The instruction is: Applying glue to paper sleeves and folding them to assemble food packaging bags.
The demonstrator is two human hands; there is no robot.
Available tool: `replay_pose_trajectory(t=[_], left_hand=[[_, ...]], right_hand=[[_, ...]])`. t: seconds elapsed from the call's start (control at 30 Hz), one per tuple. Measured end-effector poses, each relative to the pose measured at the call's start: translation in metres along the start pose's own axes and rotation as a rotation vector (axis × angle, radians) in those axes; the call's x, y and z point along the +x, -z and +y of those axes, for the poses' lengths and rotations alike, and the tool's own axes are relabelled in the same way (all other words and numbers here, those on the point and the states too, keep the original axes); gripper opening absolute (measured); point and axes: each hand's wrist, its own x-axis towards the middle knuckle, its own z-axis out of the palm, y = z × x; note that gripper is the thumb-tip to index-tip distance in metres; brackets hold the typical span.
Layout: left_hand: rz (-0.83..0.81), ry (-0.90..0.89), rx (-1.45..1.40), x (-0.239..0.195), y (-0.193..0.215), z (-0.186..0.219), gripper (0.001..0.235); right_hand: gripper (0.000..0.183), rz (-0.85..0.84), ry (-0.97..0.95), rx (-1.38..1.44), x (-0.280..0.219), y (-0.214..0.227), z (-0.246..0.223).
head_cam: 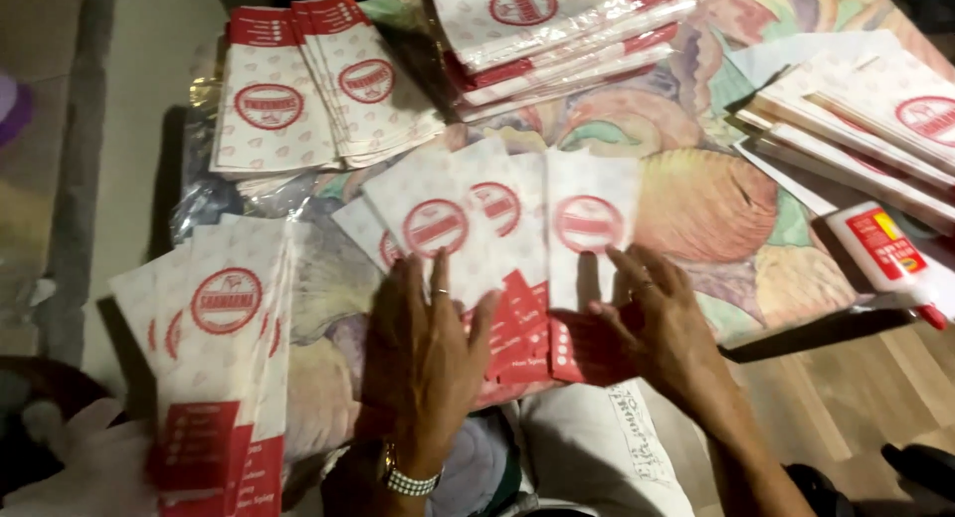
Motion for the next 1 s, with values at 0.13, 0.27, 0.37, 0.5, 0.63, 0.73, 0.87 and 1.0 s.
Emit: replay_pose_trajectory(t=[0.13, 0.27, 0.37, 0.5, 0.63, 0.73, 0.87, 1.0], left_hand=[[0.204, 0.100, 0.235, 0.007, 0.015, -0.019, 0.086], [0.393, -0.084, 0.444, 0.025, -0.003, -0.041, 0.085], [0.374, -0.245, 0.341, 0.031, -0.013, -0.037, 0.084], [0.270, -0.223, -0.151, 0.028, -0.019, -0.036, 0.080], [0.184, -0.118, -0.169, 0.036, -0.011, -0.036, 0.078], [0.145, -0.100, -0.232, 0.036, -0.014, -0.039, 0.073], [0.075, -0.090, -0.443, 0.025, -0.007, -0.031, 0.078], [-0.066, 0.004, -0.757, 0.027, -0.011, -0.025, 0.064]], right_hand=[[0.044, 0.188, 0.264, 0.102, 0.025, 0.009, 0.003], [0.083, -0.004, -0.155, 0.198, 0.037, -0.012, 0.019], [0.092, -0.041, -0.080, 0.538, 0.046, -0.010, -0.007], [0.094, -0.055, -0.227, 0.692, 0.046, -0.005, -0.020], [0.102, -0.120, -0.321, 1.002, 0.055, -0.004, -0.036], [0.092, -0.189, -0.377, 1.190, 0.052, 0.010, -0.066], [0.091, -0.261, -0.296, 1.157, 0.056, -0.001, -0.056], [0.090, -0.282, -0.382, 0.946, 0.065, 0.010, -0.080]])
